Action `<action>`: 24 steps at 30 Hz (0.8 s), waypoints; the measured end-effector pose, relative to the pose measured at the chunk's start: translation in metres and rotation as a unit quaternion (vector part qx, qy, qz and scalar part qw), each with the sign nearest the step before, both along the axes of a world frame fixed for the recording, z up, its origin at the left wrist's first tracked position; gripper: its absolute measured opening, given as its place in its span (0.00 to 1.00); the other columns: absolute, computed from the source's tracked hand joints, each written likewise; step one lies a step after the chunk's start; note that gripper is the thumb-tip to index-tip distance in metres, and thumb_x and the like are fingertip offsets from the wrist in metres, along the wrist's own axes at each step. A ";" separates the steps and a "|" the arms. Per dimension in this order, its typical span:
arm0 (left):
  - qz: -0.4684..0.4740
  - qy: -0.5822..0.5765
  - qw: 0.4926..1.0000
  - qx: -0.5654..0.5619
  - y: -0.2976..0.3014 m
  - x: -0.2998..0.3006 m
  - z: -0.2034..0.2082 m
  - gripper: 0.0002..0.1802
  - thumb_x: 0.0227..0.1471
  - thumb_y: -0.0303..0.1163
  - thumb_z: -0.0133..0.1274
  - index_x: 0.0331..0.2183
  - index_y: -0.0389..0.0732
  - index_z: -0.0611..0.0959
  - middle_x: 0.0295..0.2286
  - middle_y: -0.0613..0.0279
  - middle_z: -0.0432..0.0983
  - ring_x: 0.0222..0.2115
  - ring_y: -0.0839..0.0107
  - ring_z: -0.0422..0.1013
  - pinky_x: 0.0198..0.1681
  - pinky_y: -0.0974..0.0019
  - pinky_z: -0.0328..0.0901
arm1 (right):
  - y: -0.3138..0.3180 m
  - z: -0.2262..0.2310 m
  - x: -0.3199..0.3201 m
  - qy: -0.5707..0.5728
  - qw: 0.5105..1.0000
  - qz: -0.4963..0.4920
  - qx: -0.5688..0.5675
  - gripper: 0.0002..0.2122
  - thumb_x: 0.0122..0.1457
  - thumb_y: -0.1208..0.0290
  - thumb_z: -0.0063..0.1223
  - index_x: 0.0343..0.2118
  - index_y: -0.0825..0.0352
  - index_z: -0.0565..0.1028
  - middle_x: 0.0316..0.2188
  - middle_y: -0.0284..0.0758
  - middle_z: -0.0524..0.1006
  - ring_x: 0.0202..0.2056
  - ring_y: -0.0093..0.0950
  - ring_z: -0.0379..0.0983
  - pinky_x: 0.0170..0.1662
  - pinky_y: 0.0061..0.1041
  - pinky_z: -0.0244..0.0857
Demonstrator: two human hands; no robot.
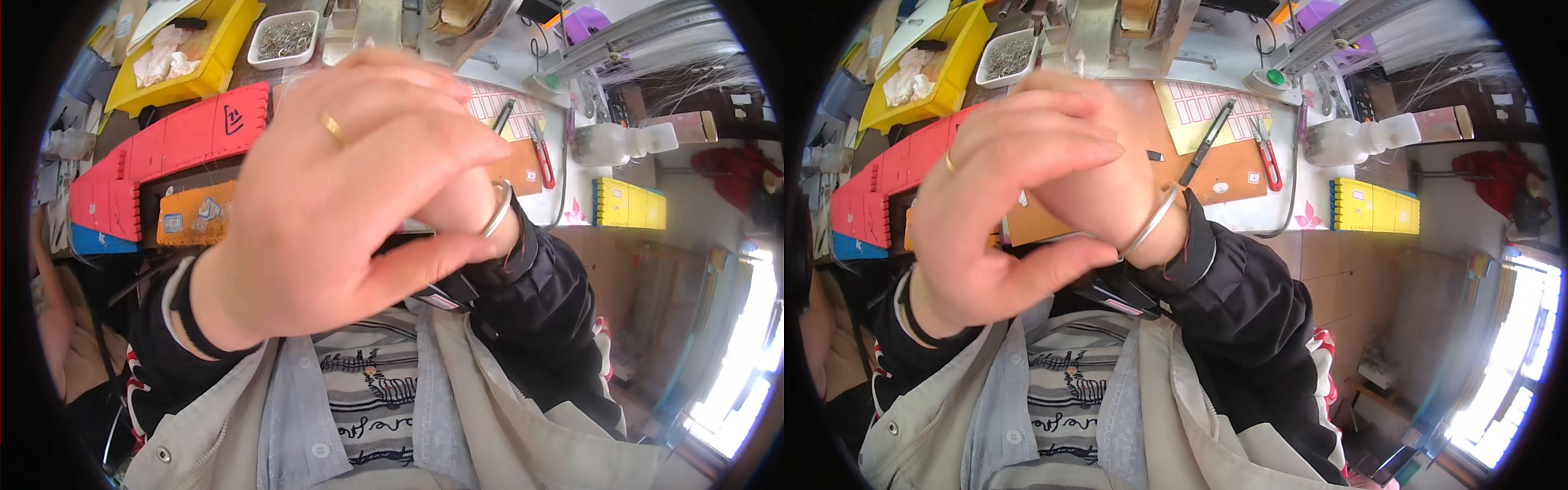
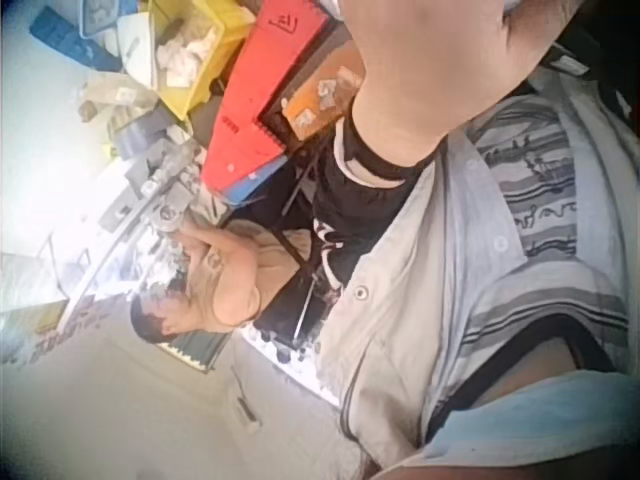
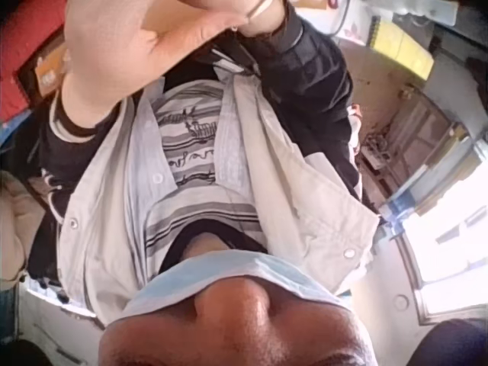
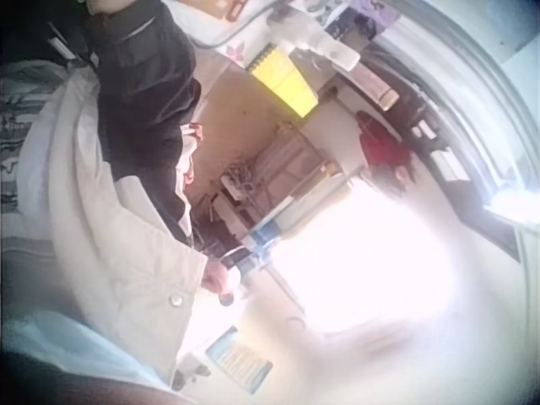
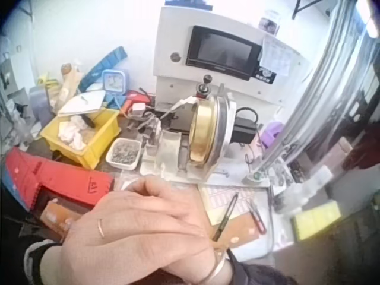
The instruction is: Assembling small metal pins into a circular mechanical component using a specialized rotating assembly machine.
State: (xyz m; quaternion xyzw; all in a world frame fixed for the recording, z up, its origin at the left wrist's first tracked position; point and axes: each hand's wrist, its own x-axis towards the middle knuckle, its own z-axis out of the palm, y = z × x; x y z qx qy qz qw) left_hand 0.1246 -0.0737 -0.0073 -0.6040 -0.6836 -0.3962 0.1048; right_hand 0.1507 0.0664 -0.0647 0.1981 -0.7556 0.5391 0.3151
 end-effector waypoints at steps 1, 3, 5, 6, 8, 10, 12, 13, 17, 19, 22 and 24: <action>0.011 -0.005 0.999 0.048 0.005 0.005 0.001 0.30 0.41 0.36 0.71 0.44 0.32 0.79 0.41 0.52 0.77 0.44 0.58 0.73 0.51 0.59 0.65 | 0.006 0.019 0.004 0.003 1.000 -0.014 0.008 0.05 0.52 0.78 0.57 0.34 0.66 0.78 0.24 0.35 0.80 0.24 0.33 0.76 0.32 0.29 0.71; 0.029 -0.012 0.995 0.089 0.005 0.018 -0.008 0.34 0.39 0.39 0.73 0.46 0.32 0.78 0.44 0.50 0.75 0.46 0.56 0.72 0.53 0.57 0.64 | 0.010 0.050 0.008 -0.318 0.918 -0.049 -0.231 0.02 0.57 0.78 0.55 0.33 0.69 0.77 0.30 0.30 0.79 0.29 0.23 0.76 0.33 0.25 0.69; 0.061 -0.114 0.988 0.083 -0.004 0.035 -0.016 0.44 0.34 0.44 0.76 0.50 0.33 0.75 0.50 0.46 0.70 0.50 0.55 0.69 0.54 0.56 0.62 | 0.011 0.036 -0.001 -0.225 0.943 -0.076 -0.232 0.04 0.61 0.73 0.55 0.33 0.68 0.76 0.28 0.27 0.75 0.27 0.16 0.70 0.28 0.21 0.64; 0.045 -0.167 0.984 0.045 -0.007 0.040 -0.025 0.54 0.33 0.44 0.77 0.57 0.33 0.66 0.52 0.47 0.68 0.52 0.58 0.68 0.54 0.57 0.61 | 0.013 0.032 -0.005 -0.198 0.938 -0.074 -0.273 0.04 0.62 0.74 0.56 0.34 0.69 0.75 0.28 0.26 0.75 0.27 0.13 0.69 0.29 0.15 0.62; 0.046 -0.268 0.961 0.051 0.003 0.057 -0.040 0.57 0.34 0.42 0.77 0.59 0.34 0.62 0.51 0.48 0.68 0.50 0.60 0.68 0.53 0.58 0.61 | 0.014 0.034 -0.006 -0.162 0.931 -0.081 -0.317 0.05 0.63 0.75 0.58 0.36 0.70 0.74 0.28 0.25 0.75 0.27 0.09 0.67 0.29 0.09 0.58; 0.026 -0.402 0.913 0.059 0.013 0.068 -0.044 0.62 0.37 0.36 0.76 0.63 0.34 0.51 0.49 0.52 0.69 0.46 0.66 0.70 0.50 0.62 0.62 | 0.015 0.039 -0.006 -0.136 0.934 -0.093 -0.318 0.05 0.63 0.75 0.58 0.36 0.70 0.74 0.28 0.25 0.75 0.27 0.09 0.67 0.29 0.09 0.58; 0.012 -0.427 0.903 0.053 0.018 0.073 -0.050 0.60 0.39 0.34 0.75 0.62 0.34 0.52 0.47 0.53 0.70 0.45 0.68 0.70 0.50 0.64 0.63 | 0.018 0.041 -0.006 -0.109 0.935 -0.108 -0.320 0.05 0.63 0.76 0.58 0.36 0.70 0.74 0.28 0.25 0.75 0.27 0.09 0.67 0.28 0.09 0.58; 0.004 -0.451 0.891 0.046 0.019 0.074 -0.052 0.58 0.40 0.32 0.74 0.62 0.33 0.54 0.44 0.53 0.71 0.44 0.70 0.70 0.49 0.66 0.63 | 0.020 0.041 -0.006 -0.083 0.943 -0.115 -0.302 0.05 0.63 0.76 0.58 0.36 0.70 0.74 0.28 0.25 0.75 0.26 0.09 0.66 0.28 0.09 0.57; -0.001 -0.555 0.832 -0.009 0.016 0.076 -0.048 0.56 0.40 0.29 0.73 0.63 0.32 0.55 0.41 0.57 0.73 0.41 0.74 0.71 0.47 0.71 0.63 | 0.027 0.053 0.003 -0.071 0.939 -0.077 -0.328 0.04 0.64 0.74 0.57 0.36 0.69 0.75 0.27 0.26 0.75 0.24 0.10 0.66 0.28 0.10 0.57; -0.015 -0.553 0.833 -0.004 0.016 0.073 -0.051 0.55 0.40 0.26 0.73 0.63 0.31 0.56 0.39 0.59 0.74 0.40 0.77 0.71 0.45 0.74 0.64 | 0.039 0.053 0.008 -0.110 0.915 -0.028 -0.386 0.05 0.65 0.73 0.56 0.36 0.69 0.75 0.27 0.27 0.75 0.23 0.11 0.66 0.28 0.10 0.58; -0.038 -0.560 0.828 -0.005 0.015 0.071 -0.044 0.56 0.40 0.26 0.72 0.63 0.30 0.55 0.42 0.59 0.73 0.40 0.78 0.70 0.45 0.74 0.64 | 0.054 0.047 0.006 -0.198 0.651 0.154 -0.716 0.04 0.60 0.71 0.56 0.33 0.66 0.74 0.23 0.26 0.71 0.20 0.16 0.63 0.24 0.19 0.57; -0.038 -0.550 0.835 0.005 0.017 0.072 -0.047 0.55 0.41 0.26 0.72 0.63 0.31 0.56 0.45 0.57 0.72 0.42 0.77 0.70 0.47 0.73 0.64 | 0.045 0.050 0.007 -0.194 0.687 0.095 -0.693 0.04 0.60 0.70 0.55 0.33 0.65 0.74 0.22 0.26 0.71 0.19 0.15 0.60 0.23 0.18 0.54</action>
